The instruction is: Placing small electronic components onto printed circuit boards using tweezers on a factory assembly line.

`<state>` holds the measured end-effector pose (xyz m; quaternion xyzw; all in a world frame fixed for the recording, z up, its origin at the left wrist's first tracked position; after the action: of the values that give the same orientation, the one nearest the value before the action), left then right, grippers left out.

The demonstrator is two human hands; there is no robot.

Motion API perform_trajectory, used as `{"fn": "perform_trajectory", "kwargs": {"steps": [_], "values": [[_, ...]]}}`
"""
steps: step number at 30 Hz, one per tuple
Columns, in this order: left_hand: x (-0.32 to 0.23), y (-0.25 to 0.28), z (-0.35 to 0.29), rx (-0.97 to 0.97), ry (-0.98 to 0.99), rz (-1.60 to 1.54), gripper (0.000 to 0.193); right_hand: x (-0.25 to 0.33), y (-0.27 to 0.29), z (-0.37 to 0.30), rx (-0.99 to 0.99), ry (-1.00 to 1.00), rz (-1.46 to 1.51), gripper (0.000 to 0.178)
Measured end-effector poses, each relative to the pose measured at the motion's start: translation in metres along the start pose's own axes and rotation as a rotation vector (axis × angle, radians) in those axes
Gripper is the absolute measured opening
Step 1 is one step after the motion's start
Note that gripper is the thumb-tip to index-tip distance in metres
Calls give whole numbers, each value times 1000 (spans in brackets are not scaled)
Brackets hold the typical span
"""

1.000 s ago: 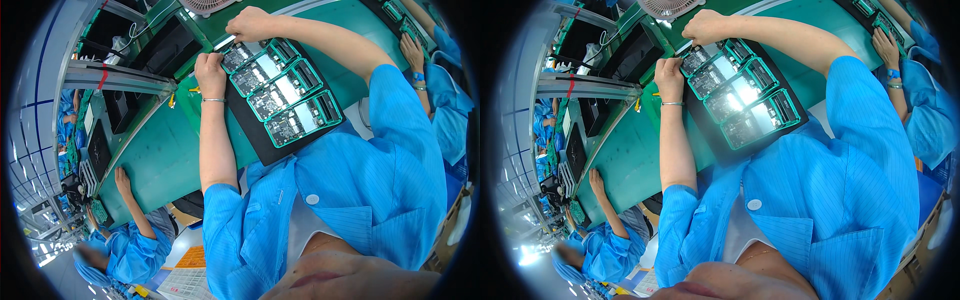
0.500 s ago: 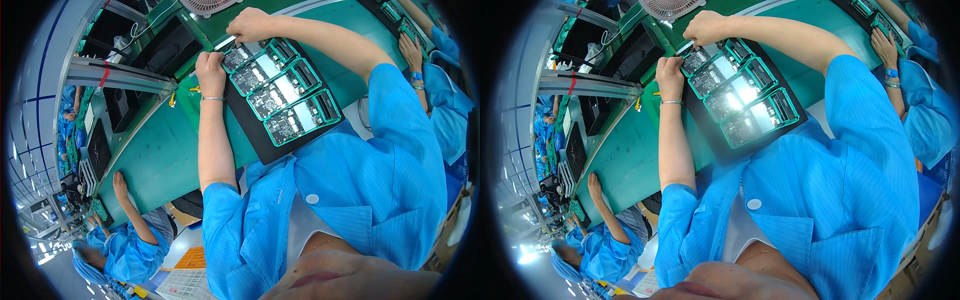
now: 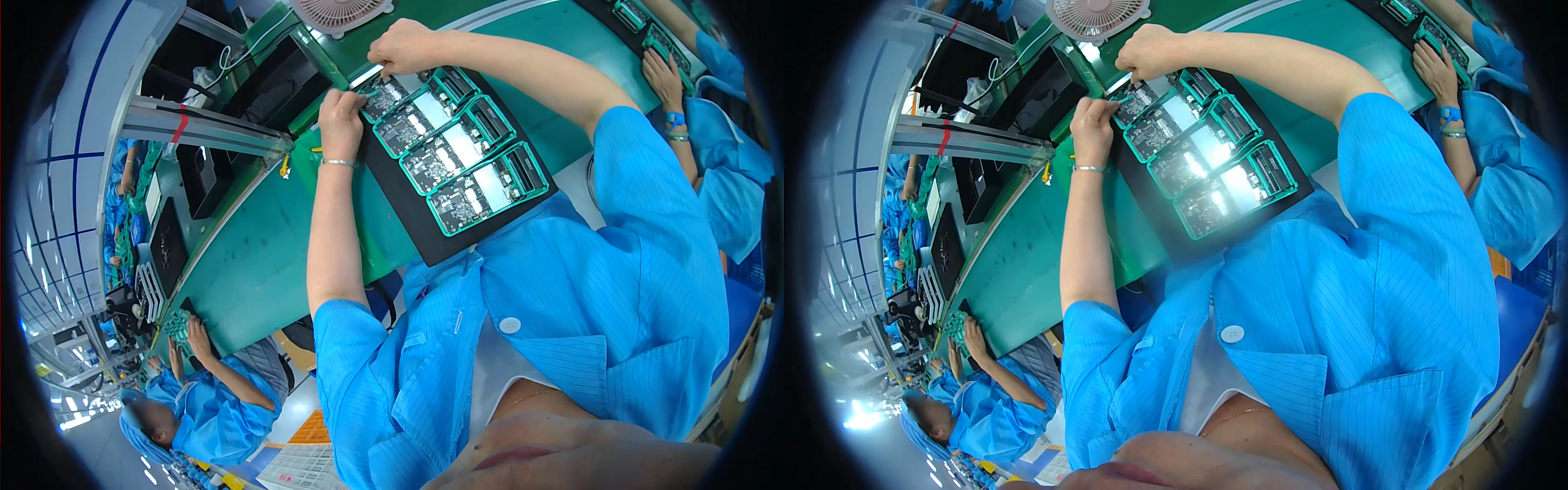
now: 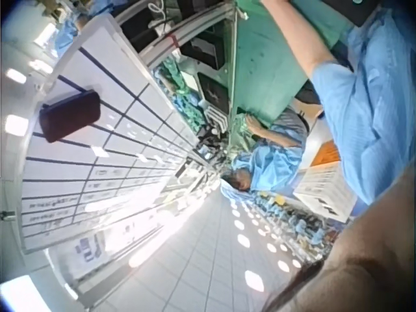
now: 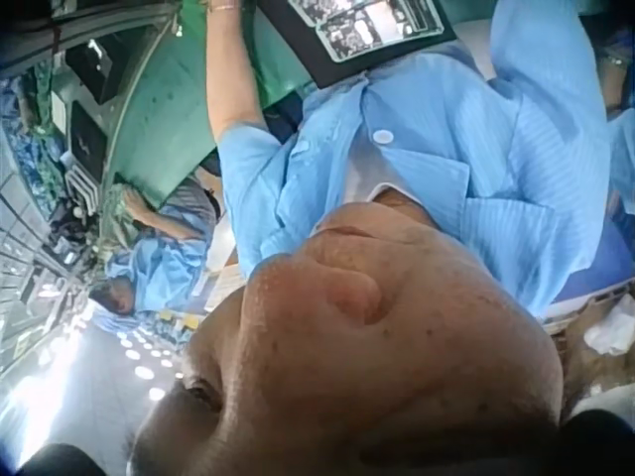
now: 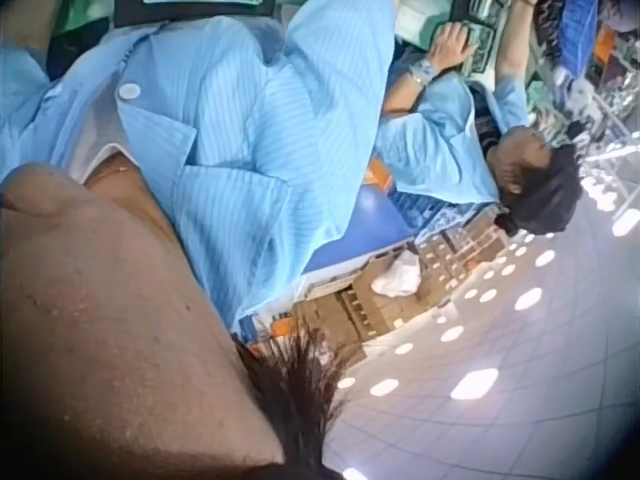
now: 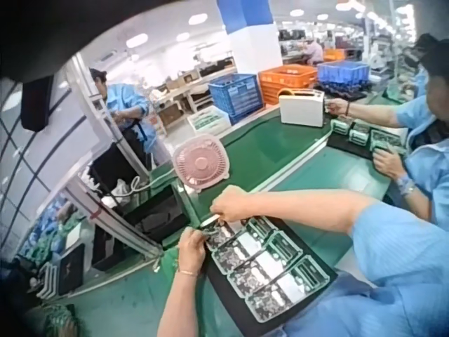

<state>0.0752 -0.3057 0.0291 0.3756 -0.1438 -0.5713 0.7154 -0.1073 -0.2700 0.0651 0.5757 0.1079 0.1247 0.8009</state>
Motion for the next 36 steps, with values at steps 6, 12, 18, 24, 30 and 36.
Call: {"fn": "perform_trajectory", "kwargs": {"steps": [6, 12, 18, 24, 30, 36], "values": [[-41, 15, -33, -97, 105, -104, 10, 13, 19, -44, -99, 31, 147, 29], [-50, 13, -42, -91, 163, -110, 7, 25, 15, -53, 17, -22, 118, 26], [-52, 10, -48, -85, 146, -66, 9, 29, 14, -50, 66, -36, 90, 26], [-52, 7, -49, -75, 115, -25, 10, 32, 11, -50, 69, -21, 75, 27], [-51, 7, -50, -77, 103, -2, 11, 33, 8, -50, 78, 10, 89, 24], [-51, 5, -51, -91, 113, -3, 11, 35, 9, -51, 80, 15, 68, 23]]}}
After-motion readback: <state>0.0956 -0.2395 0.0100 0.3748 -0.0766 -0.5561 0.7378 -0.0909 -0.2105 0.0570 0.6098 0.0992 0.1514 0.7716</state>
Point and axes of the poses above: each hand's wrist, its own z-axis towards the middle knuckle, its own y-axis out of the back of the hand, x = y × z, the point moved 5 cm from there along z, towards the middle knuckle, and after that the axes turned 1 degree about x, right-handed, at the moved point
